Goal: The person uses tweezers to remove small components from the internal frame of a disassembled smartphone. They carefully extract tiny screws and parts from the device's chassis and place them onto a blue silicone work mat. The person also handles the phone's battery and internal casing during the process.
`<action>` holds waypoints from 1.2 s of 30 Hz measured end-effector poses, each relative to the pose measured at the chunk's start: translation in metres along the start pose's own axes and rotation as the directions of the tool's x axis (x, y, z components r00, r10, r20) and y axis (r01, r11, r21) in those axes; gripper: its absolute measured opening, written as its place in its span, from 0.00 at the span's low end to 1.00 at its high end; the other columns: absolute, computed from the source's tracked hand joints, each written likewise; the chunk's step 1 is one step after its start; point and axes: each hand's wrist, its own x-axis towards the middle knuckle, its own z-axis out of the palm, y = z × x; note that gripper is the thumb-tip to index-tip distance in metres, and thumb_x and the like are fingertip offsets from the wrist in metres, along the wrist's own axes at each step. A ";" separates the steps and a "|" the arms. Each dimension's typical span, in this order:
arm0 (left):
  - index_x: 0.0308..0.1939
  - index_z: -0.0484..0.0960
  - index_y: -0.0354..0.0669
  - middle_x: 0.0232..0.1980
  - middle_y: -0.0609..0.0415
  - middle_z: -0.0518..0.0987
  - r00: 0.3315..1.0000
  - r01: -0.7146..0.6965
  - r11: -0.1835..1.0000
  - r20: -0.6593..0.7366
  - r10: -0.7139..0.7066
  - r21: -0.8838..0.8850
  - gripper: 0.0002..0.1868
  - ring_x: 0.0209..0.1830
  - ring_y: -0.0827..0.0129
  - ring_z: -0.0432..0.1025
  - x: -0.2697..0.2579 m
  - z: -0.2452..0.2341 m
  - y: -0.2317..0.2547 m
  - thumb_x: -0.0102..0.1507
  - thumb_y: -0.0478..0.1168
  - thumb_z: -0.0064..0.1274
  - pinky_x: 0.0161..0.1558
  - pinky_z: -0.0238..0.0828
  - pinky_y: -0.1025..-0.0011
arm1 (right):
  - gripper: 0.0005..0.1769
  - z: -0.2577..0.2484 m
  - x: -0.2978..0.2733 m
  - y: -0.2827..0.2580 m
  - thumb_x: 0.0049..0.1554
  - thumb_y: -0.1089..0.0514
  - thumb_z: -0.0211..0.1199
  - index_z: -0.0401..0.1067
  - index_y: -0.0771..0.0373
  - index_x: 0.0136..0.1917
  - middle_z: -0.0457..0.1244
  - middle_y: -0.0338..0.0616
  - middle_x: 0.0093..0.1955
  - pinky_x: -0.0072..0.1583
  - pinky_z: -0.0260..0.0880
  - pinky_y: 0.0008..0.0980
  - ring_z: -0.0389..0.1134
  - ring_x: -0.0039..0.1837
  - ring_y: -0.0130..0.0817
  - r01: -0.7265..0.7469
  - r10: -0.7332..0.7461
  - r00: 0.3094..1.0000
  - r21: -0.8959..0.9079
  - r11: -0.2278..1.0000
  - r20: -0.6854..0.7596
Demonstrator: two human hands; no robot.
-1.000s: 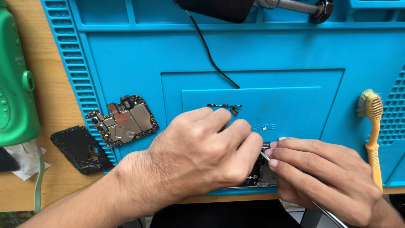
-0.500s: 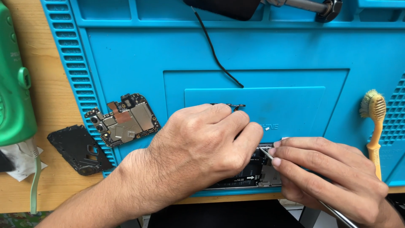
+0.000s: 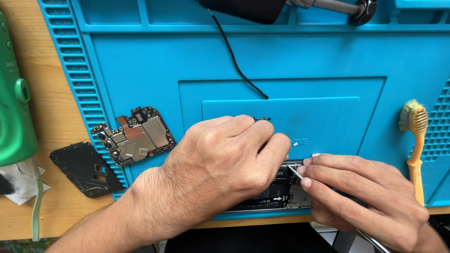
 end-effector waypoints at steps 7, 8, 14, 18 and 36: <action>0.29 0.68 0.51 0.29 0.60 0.65 1.000 -0.017 1.000 0.013 0.017 -0.011 0.18 0.28 0.67 0.62 -0.001 -0.005 -0.002 0.69 0.24 0.48 0.31 0.61 0.69 | 0.10 0.000 0.000 -0.002 0.56 0.62 0.59 0.74 0.74 0.45 0.69 0.56 0.45 0.55 0.82 0.40 0.75 0.49 0.47 -0.002 0.002 1.000 -0.018 1.000 -0.005; 0.29 0.68 0.51 0.29 0.59 0.65 0.999 -0.027 1.000 0.038 0.027 -0.012 0.18 0.28 0.67 0.62 -0.001 -0.007 -0.003 0.69 0.24 0.48 0.31 0.62 0.69 | 0.11 -0.001 -0.001 -0.003 0.57 0.61 0.60 0.73 0.73 0.47 0.69 0.55 0.48 0.58 0.80 0.41 0.75 0.52 0.47 -0.007 0.008 1.000 -0.028 1.000 0.026; 0.28 0.67 0.52 0.27 0.60 0.64 0.998 -0.029 1.000 0.050 0.029 0.000 0.19 0.27 0.67 0.61 0.000 -0.006 -0.002 0.68 0.24 0.50 0.30 0.61 0.68 | 0.10 0.003 0.003 0.002 0.57 0.62 0.57 0.75 0.72 0.45 0.69 0.53 0.45 0.54 0.81 0.37 0.75 0.48 0.45 -0.028 0.029 0.999 0.035 0.999 -0.020; 0.28 0.68 0.52 0.27 0.60 0.68 0.998 -0.002 1.000 0.066 0.001 0.012 0.17 0.28 0.65 0.66 0.002 -0.004 0.000 0.63 0.25 0.53 0.28 0.63 0.67 | 0.09 0.006 0.009 0.009 0.55 0.63 0.58 0.75 0.72 0.40 0.69 0.52 0.39 0.48 0.82 0.35 0.75 0.42 0.44 -0.012 0.022 0.996 0.125 0.992 -0.085; 0.42 0.77 0.47 0.44 0.54 0.72 0.984 -0.178 0.978 0.005 0.180 -0.110 0.07 0.30 0.66 0.60 0.007 -0.010 -0.013 0.73 0.31 0.49 0.31 0.59 0.70 | 0.07 0.011 -0.039 0.016 0.55 0.58 0.59 0.76 0.60 0.46 0.72 0.43 0.48 0.56 0.81 0.30 0.78 0.52 0.41 -0.208 0.224 0.959 0.108 0.972 -0.175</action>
